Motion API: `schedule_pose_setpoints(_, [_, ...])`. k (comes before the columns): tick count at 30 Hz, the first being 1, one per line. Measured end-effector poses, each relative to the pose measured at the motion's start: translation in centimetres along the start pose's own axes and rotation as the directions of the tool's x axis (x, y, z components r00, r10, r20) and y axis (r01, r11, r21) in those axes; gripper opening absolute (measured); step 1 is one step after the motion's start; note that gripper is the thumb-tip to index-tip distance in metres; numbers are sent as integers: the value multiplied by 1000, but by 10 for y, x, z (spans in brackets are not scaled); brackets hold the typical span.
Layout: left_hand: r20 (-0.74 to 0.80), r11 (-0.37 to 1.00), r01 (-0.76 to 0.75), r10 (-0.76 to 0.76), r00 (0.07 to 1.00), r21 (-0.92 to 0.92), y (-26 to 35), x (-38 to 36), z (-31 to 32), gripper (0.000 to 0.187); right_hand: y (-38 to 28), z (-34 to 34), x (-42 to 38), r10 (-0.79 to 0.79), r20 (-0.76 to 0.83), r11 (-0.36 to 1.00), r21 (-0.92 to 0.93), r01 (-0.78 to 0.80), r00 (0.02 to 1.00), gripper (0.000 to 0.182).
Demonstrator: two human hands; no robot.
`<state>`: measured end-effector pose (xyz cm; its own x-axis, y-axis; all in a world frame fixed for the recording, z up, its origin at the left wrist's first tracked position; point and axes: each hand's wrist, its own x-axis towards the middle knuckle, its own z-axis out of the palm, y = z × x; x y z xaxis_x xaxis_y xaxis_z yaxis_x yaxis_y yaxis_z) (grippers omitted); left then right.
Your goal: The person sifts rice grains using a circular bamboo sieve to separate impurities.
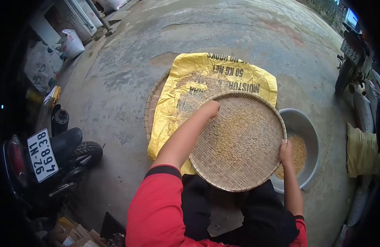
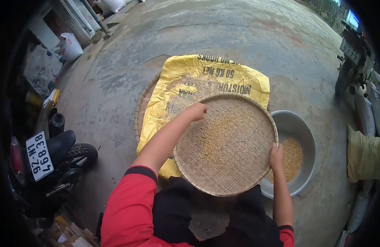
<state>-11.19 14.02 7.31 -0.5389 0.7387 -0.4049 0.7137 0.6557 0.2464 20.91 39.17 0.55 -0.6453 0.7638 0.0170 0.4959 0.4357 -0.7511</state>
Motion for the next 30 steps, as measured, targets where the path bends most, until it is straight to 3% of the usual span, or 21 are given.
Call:
schedule_pose_setpoints(1, [-48,994,5,-10,999,-113,-5,1,11,27,0,-2,-4,29,1,1000,2,-29,1000,31])
schedule_pose_setpoints(2, [-28,995,-3,0,1000,-103,-11,3,20,27,-8,-5,-5,34,9,999,4,-34,999,31])
schedule_pose_setpoints(4, [-120,875,92,-168,978,-476,-21,2,37,25,-3,0,-3,15,-3,999,31,-15,1000,30])
schedule_pose_setpoints(7, [-211,884,-5,-107,972,-468,-27,-5,51,25,-3,0,-5,45,3,996,81,-45,999,32])
schedule_pose_setpoints(12, [-281,909,-33,-94,955,-416,-20,-21,51,20,-2,4,-7,66,-33,993,96,-62,997,34])
schedule_pose_setpoints(14, [-319,881,19,-191,928,-474,-23,-22,52,18,-1,5,-6,73,-32,992,108,-69,997,34])
schedule_pose_setpoints(17, [-313,873,18,-194,930,-487,-24,-19,49,20,-3,2,-7,65,-17,991,117,-63,998,34])
schedule_pose_setpoints(28, [-301,965,68,-146,942,-254,-7,-11,44,19,-12,0,-10,47,-43,993,111,-42,998,35])
schedule_pose_setpoints(30, [-279,969,146,-199,940,-199,-7,-7,52,21,-12,0,-9,56,-52,995,91,-51,997,35])
